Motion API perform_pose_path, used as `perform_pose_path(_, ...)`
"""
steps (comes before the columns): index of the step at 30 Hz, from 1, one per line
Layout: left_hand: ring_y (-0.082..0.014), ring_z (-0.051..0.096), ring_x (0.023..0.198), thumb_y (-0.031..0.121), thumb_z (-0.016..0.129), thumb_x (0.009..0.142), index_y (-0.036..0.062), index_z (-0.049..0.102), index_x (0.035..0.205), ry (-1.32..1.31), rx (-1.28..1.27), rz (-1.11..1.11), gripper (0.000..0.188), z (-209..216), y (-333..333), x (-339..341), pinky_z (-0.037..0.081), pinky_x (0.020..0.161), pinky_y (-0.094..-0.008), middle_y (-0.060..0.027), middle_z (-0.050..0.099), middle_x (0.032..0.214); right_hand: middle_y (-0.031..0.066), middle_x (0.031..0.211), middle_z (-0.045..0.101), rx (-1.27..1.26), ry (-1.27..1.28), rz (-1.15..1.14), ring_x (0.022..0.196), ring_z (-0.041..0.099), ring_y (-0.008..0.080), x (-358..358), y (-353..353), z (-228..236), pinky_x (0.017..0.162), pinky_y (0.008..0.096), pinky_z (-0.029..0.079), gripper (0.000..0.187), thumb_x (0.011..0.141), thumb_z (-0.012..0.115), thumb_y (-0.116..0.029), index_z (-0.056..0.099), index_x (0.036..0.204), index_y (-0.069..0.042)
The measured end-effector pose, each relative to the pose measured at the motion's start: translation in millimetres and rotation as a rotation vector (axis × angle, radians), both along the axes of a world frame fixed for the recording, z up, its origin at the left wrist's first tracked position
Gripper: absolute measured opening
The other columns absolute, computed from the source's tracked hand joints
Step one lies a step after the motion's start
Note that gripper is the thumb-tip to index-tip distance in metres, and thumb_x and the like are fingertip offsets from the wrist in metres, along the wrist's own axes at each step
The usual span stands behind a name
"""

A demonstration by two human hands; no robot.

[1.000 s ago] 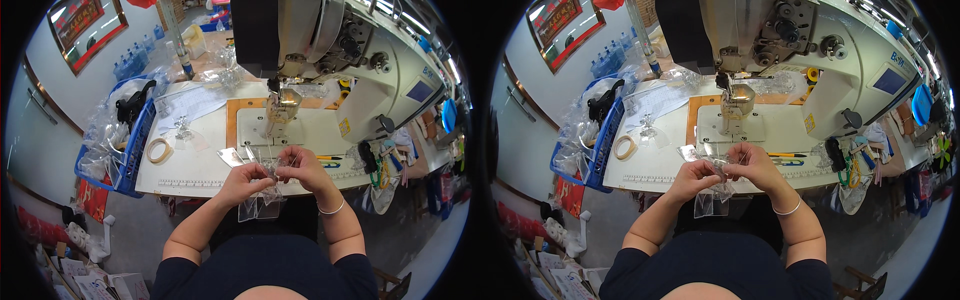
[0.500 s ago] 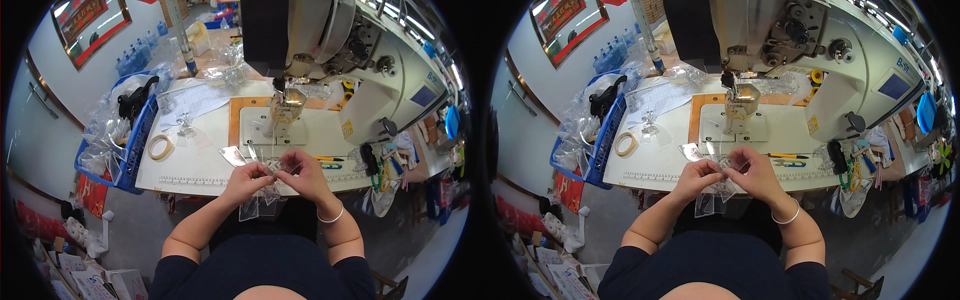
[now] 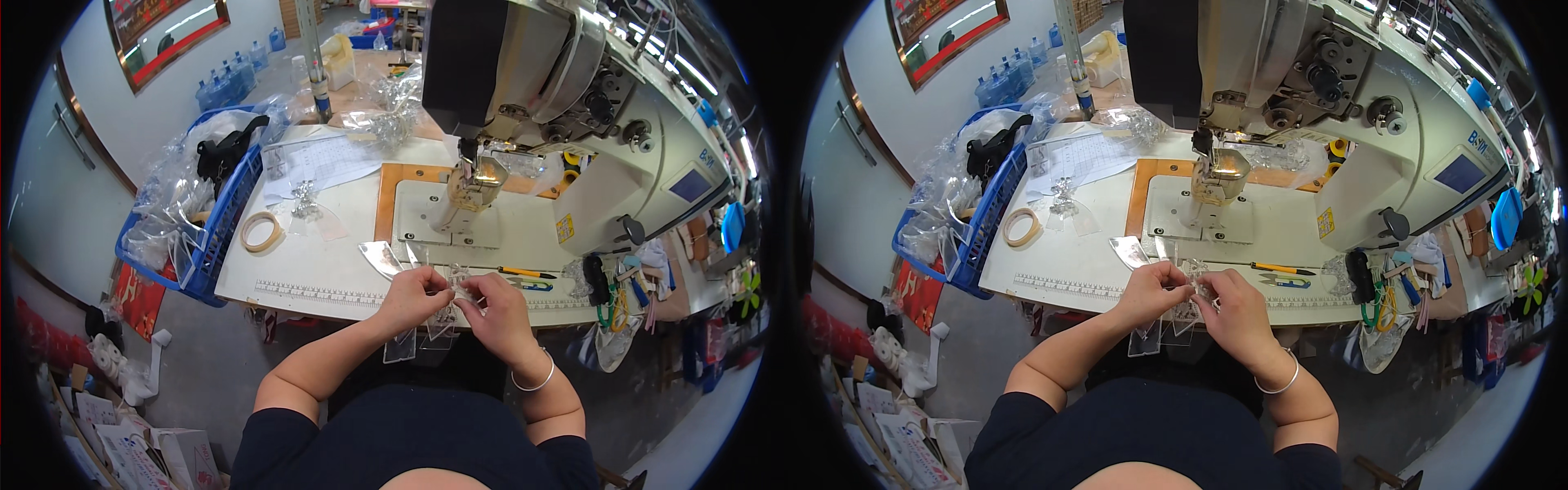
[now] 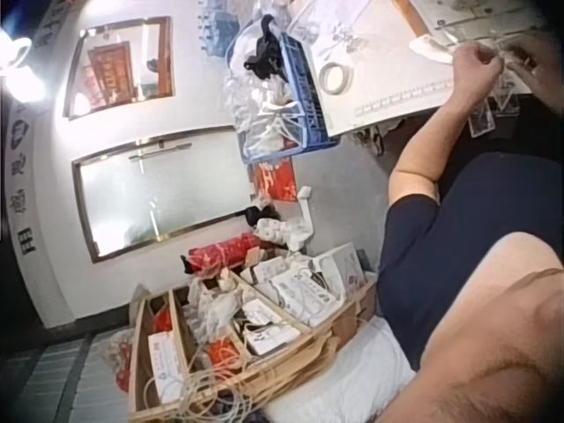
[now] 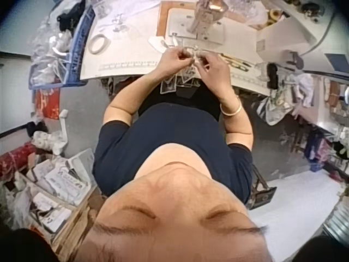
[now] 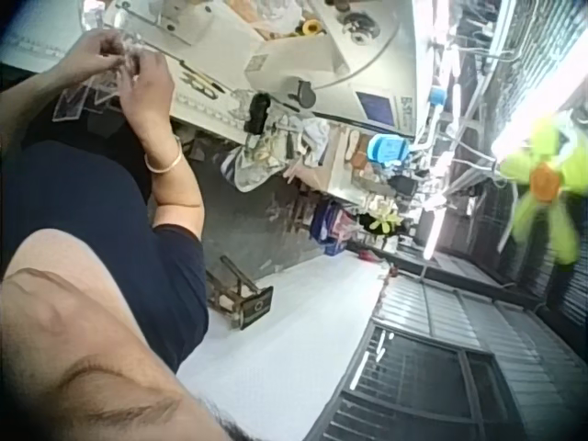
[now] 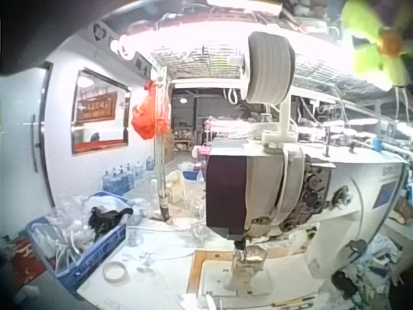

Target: The person repeatedly picks up small clear plastic pieces, aligns them by hand, and sews them together using a sewing machine. After each stitch, the person removes the piece and places it on the table, then repeats the process with additional pieces.

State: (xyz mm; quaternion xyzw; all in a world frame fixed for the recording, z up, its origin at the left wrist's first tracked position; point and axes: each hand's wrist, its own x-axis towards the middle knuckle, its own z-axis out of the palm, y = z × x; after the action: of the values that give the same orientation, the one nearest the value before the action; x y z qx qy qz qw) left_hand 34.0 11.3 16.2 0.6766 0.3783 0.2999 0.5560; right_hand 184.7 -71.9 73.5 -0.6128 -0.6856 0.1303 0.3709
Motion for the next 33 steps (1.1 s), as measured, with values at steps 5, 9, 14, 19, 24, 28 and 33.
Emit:
perform_pose_path(5, -0.0130, 0.063, 0.068, 0.018, 0.070, 0.074, -0.0031, 0.062, 0.082, -0.005, 0.005, -0.090, 0.024, 16.5, -9.5, -5.5, 0.050, 0.063, -0.0262, -0.0093, 0.066, 0.074, 0.0024, 0.081, 0.062, -0.614, 0.956, 0.178, 0.074, 0.061, 0.0126, 41.0, 20.5, -19.4, 0.063, 0.0259, 0.051, 0.017, 0.079, 0.069, -0.008, 0.062, 0.092, -0.002)
perform_pose_path(9, -0.0078, 0.058, 0.066, 0.015, 0.072, 0.075, -0.0007, 0.061, 0.082, -0.005, -0.146, -0.126, 0.020, 11.3, -7.0, -7.5, 0.047, 0.060, -0.0224, -0.0044, 0.063, 0.073, 0.0021, 0.078, 0.062, -0.717, 1.122, 0.210, 0.068, 0.056, 0.0077, 38.9, 17.5, -19.6, 0.061, 0.0221, 0.047, 0.023, 0.076, 0.074, -0.015, 0.063, 0.091, 0.000)
perform_pose_path(14, -0.0095, 0.060, 0.070, 0.013, 0.071, 0.075, -0.0016, 0.061, 0.083, 0.048, 0.090, -0.105, 0.020, 18.0, -13.3, -5.9, 0.049, 0.064, -0.0241, -0.0065, 0.065, 0.075, 0.0016, 0.075, 0.062, -0.468, 0.805, 0.182, 0.067, 0.054, 0.0063, 26.2, 12.7, -28.0, 0.061, 0.0204, 0.044, 0.022, 0.073, 0.076, -0.011, 0.064, 0.088, 0.000)
perform_pose_path(19, -0.0102, 0.061, 0.073, 0.013, 0.071, 0.075, -0.0022, 0.062, 0.084, 0.030, 0.124, -0.163, 0.020, 21.5, -18.2, -7.0, 0.049, 0.067, -0.0250, -0.0073, 0.065, 0.075, 0.0018, 0.080, 0.063, -0.575, 1.039, 0.211, 0.072, 0.056, 0.0084, 35.5, 8.6, -42.5, 0.064, 0.0229, 0.045, 0.016, 0.078, 0.072, -0.012, 0.064, 0.087, -0.003)
perform_pose_path(24, -0.0122, 0.062, 0.073, 0.016, 0.070, 0.075, -0.0017, 0.061, 0.092, 0.003, 0.021, -0.281, 0.026, 16.3, -1.2, -6.8, 0.049, 0.067, -0.0251, -0.0086, 0.066, 0.076, 0.0013, 0.085, 0.063, -0.662, 1.273, 0.093, 0.075, 0.057, 0.0095, 39.0, 2.9, -41.4, 0.065, 0.0246, 0.046, 0.015, 0.083, 0.068, -0.017, 0.065, 0.089, -0.005)
perform_pose_path(28, -0.0073, 0.057, 0.070, 0.009, 0.069, 0.075, 0.0014, 0.054, 0.107, -0.016, -0.081, -0.470, 0.036, 36.6, 31.1, 11.5, 0.044, 0.064, -0.0216, -0.0032, 0.062, 0.073, 0.0017, 0.080, 0.061, -0.400, 1.338, 0.017, 0.073, 0.057, 0.0120, 36.0, 6.4, -48.1, 0.064, 0.0286, 0.048, 0.012, 0.085, 0.065, -0.016, 0.063, 0.089, -0.005)
perform_pose_path(33, -0.0076, 0.055, 0.067, 0.011, 0.068, 0.077, 0.0044, 0.053, 0.105, -0.101, -0.220, -0.786, 0.033, 53.0, 69.4, 66.0, 0.043, 0.063, -0.0213, -0.0009, 0.059, 0.070, 0.0002, 0.072, 0.058, -0.112, 1.405, -0.081, 0.064, 0.054, 0.0090, 55.2, 11.6, -36.9, 0.058, 0.0233, 0.045, 0.013, 0.085, 0.065, -0.016, 0.062, 0.090, -0.004)
